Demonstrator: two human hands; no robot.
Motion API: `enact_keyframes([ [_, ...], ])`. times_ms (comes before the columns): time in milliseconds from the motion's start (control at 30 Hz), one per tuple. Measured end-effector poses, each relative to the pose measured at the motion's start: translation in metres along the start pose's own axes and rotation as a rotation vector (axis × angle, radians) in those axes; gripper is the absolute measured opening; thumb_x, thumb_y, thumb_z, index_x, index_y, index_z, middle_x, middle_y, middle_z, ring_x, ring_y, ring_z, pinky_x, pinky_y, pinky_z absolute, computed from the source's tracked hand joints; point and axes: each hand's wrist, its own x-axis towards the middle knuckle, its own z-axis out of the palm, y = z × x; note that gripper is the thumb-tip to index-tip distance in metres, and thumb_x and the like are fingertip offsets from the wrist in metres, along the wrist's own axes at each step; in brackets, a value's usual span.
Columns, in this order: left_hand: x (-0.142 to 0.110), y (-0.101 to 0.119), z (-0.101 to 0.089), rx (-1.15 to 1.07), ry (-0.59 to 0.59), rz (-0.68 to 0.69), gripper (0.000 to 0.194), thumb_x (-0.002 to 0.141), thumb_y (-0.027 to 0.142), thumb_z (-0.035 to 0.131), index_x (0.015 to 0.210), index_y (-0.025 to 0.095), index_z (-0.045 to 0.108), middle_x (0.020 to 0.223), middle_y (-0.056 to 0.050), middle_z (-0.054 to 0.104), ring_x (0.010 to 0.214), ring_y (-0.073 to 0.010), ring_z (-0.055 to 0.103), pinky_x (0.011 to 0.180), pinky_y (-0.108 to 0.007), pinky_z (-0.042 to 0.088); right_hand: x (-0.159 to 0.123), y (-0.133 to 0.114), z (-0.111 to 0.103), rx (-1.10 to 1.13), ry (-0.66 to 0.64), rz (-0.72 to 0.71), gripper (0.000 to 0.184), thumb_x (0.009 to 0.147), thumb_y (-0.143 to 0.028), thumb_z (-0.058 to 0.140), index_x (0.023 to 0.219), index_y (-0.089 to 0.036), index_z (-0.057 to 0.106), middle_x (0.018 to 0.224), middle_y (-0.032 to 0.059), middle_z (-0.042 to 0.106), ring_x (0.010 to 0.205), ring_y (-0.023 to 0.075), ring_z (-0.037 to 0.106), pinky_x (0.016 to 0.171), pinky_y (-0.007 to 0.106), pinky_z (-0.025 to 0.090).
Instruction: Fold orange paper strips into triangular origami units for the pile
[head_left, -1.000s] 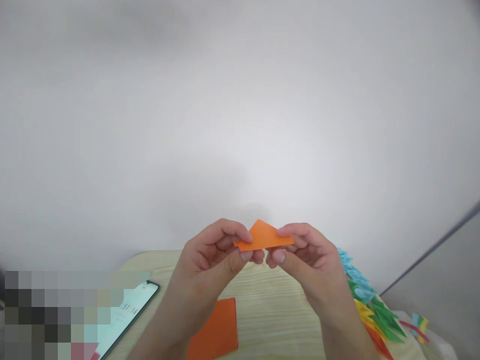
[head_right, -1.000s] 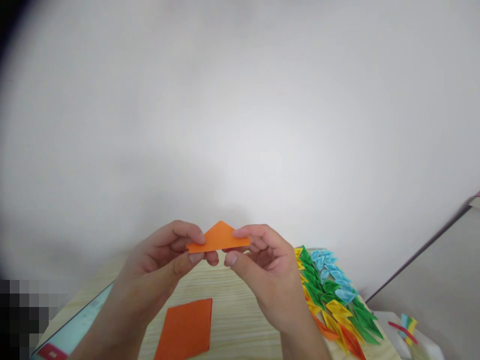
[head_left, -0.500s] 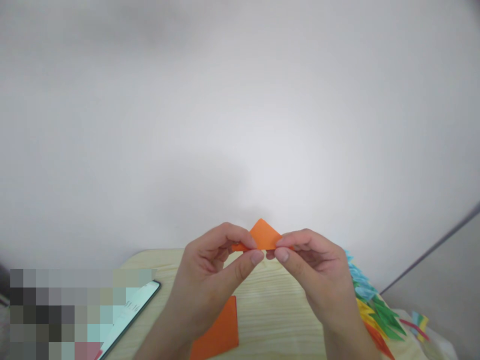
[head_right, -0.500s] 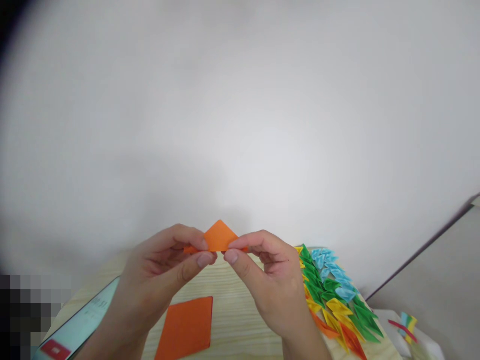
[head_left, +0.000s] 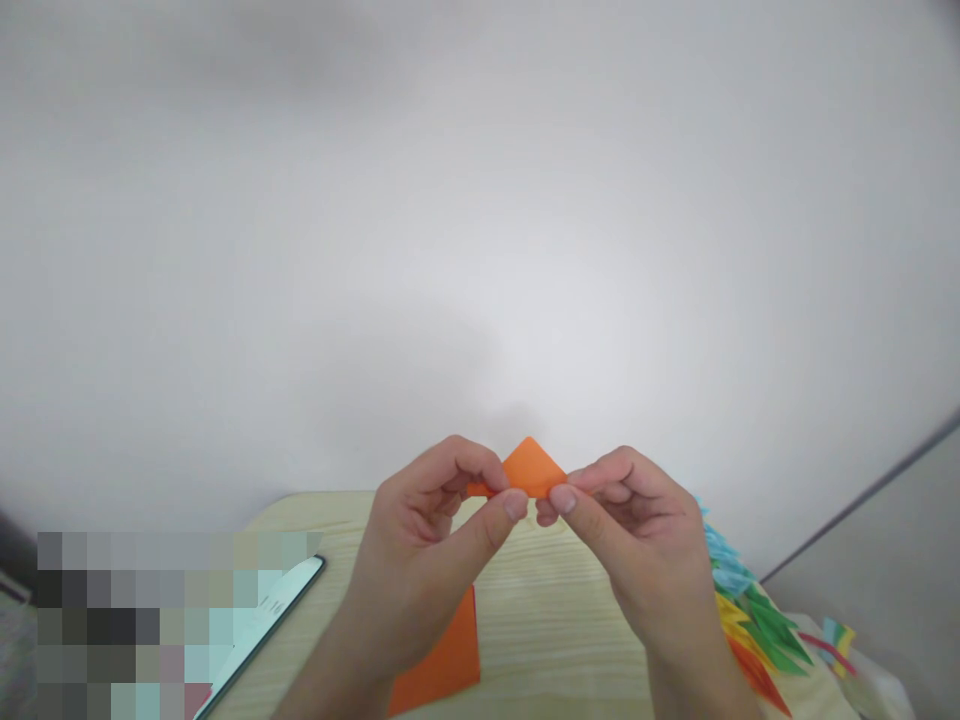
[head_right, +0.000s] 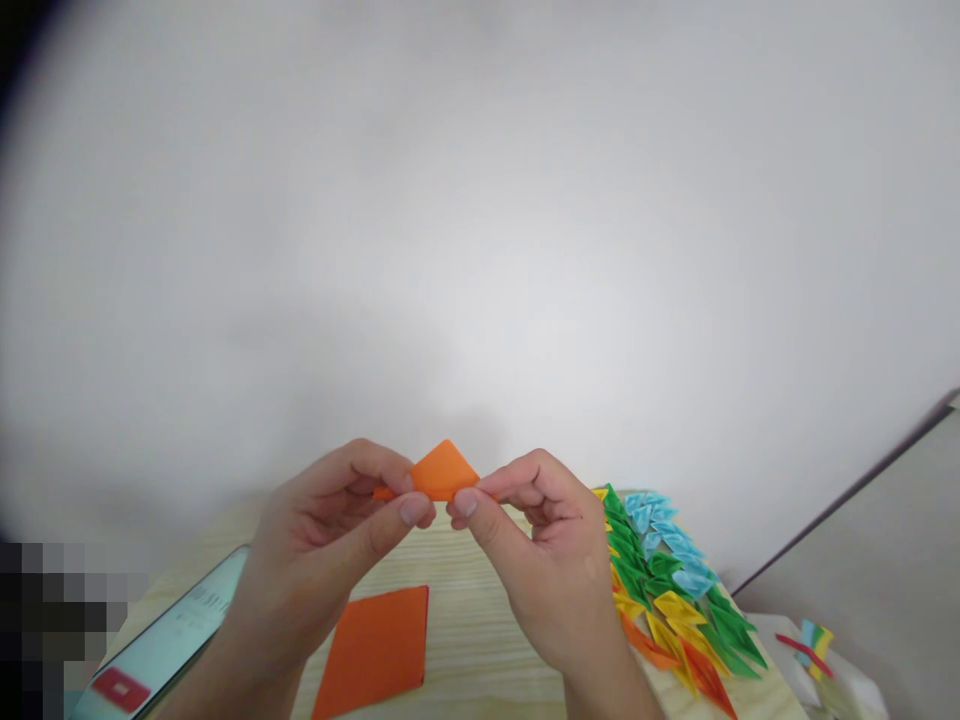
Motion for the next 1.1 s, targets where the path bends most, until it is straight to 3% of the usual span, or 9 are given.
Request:
enact_keyframes([
  [767, -0.0011, -0.0047, -0.0035, -0.003, 0.008, -0.035, 0.02, 0.09, 0.028, 0.079, 0.087, 0.021, 0.06, 0.079, 0.001, 0.066, 0.076, -0.0141, 0.063, 0.07, -0.028, 0.05, -0.0028, -0.0019, 0.0001, -0.046, 0.031, -0.001, 0.019, 0.089, -0.031, 0.082, 0.084, -0.023, 0.067, 0.076, 0.0008, 0.077, 0.072, 0.0172, 0.071, 0.069, 0.029, 0.054],
  [967, -0.0009, -0.008, -0.0049, -0.069, -0.041, -0.038, 0.016, 0.096, 0.027, 0.073, 0.093, 0.023, 0.058, 0.081, 0.002, 0.072, 0.079, -0.0147, 0.069, 0.076, -0.029, 0.051, -0.0006, 0.0009, -0.0012, 0.006, 0.042, -0.028, 0.024, 0.09, -0.029, 0.082, 0.102, -0.026, 0.062, 0.074, -0.0014, 0.078, 0.07, 0.018, 0.072, 0.073, 0.032, 0.055],
  [1100, -0.0006, -0.0099, -0.007, -0.068, -0.053, -0.042, 0.014, 0.097, 0.027, 0.071, 0.096, 0.023, 0.058, 0.082, 0.003, 0.073, 0.081, -0.0141, 0.069, 0.077, -0.028, 0.05, 0.0002, -0.0035, -0.0045, -0.015, -0.037, -0.009, 0.024, 0.095, -0.029, 0.077, 0.113, -0.028, 0.061, 0.08, -0.0002, 0.081, 0.078, 0.0197, 0.076, 0.08, 0.035, 0.056],
])
